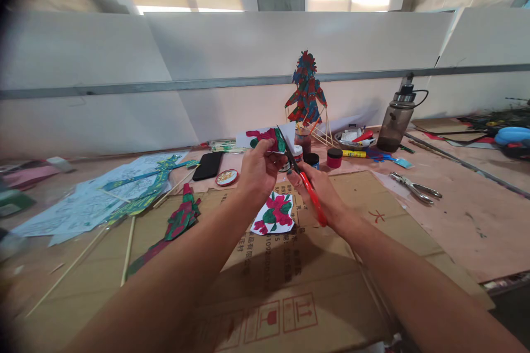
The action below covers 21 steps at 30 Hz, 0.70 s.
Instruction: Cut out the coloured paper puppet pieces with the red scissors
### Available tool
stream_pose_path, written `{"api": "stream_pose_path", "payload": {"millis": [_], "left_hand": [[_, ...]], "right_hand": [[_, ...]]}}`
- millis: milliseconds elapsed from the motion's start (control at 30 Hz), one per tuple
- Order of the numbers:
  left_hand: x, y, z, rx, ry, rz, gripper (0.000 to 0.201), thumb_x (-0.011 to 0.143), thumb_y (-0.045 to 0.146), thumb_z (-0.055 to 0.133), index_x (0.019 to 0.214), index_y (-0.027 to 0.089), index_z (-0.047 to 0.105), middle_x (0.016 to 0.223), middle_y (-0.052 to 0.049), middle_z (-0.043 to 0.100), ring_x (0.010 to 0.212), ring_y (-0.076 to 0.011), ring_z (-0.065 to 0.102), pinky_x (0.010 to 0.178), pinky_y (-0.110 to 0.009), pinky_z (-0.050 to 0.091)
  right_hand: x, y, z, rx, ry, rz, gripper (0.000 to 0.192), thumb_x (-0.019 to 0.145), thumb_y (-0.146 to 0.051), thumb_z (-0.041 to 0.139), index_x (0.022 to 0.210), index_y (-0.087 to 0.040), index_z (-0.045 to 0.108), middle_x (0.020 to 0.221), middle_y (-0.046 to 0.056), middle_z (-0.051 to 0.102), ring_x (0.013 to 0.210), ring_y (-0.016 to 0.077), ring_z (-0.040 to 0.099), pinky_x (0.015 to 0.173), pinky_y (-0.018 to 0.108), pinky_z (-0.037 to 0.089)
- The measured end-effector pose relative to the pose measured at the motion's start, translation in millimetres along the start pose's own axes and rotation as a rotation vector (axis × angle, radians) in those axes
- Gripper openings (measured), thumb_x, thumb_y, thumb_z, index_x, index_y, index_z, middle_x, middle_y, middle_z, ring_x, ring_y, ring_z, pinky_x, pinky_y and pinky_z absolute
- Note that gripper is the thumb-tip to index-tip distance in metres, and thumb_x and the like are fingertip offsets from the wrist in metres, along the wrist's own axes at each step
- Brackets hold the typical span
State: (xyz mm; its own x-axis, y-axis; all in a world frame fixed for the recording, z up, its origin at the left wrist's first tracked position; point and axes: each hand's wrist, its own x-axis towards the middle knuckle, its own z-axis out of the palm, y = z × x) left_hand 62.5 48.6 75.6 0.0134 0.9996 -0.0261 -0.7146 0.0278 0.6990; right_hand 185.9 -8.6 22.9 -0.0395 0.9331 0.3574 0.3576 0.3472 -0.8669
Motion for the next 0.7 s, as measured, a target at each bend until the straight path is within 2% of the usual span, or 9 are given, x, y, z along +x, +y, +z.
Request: {"api": "stream_pose_path", "payload": {"millis": [167,467,700], "left_hand": [[1.4,1.4,-0.4,0.016,-0.006,0.007,0.026,0.067,0.023,0.079,0.074,0.022,0.055,0.059,0.005,0.060,0.048,-0.0124,0.056,0.055,-0.026,0.046],[4.9,0.6,-4.8,0.027,-0.054,0.044,0.027,0.064,0.024,0.081,0.074,0.021,0.056,0.060,0.005,0.061,0.049,-0.0114,0.055,0.055,-0.026,0.047],[6.1,0.2,-4.0,0.026,-0.049,0.049,0.025,0.065,0.023,0.080,0.075,0.022,0.056,0.060,0.005,0.060,0.050,-0.0119,0.055,0.057,-0.027,0.047]], "right_hand": [[1.3,3.8,-0.3,-0.002,0.004,-0.005,0.062,0.093,-0.085,0.051,0.096,-0.024,0.056,0.055,-0.010,0.035,0.042,0.0093,0.030,0.039,0.023,0.025],[1.5,2.3,-0.8,-0.035,0.006,-0.014,0.065,0.093,-0.087,0.048,0.097,-0.023,0.059,0.055,-0.008,0.042,0.042,0.0100,0.033,0.039,0.024,0.026],[1.7,2.0,-1.0,-0.035,0.021,-0.029,0.063,0.094,-0.085,0.050,0.097,-0.023,0.062,0.053,-0.009,0.041,0.042,0.0102,0.032,0.041,0.024,0.026]]}}
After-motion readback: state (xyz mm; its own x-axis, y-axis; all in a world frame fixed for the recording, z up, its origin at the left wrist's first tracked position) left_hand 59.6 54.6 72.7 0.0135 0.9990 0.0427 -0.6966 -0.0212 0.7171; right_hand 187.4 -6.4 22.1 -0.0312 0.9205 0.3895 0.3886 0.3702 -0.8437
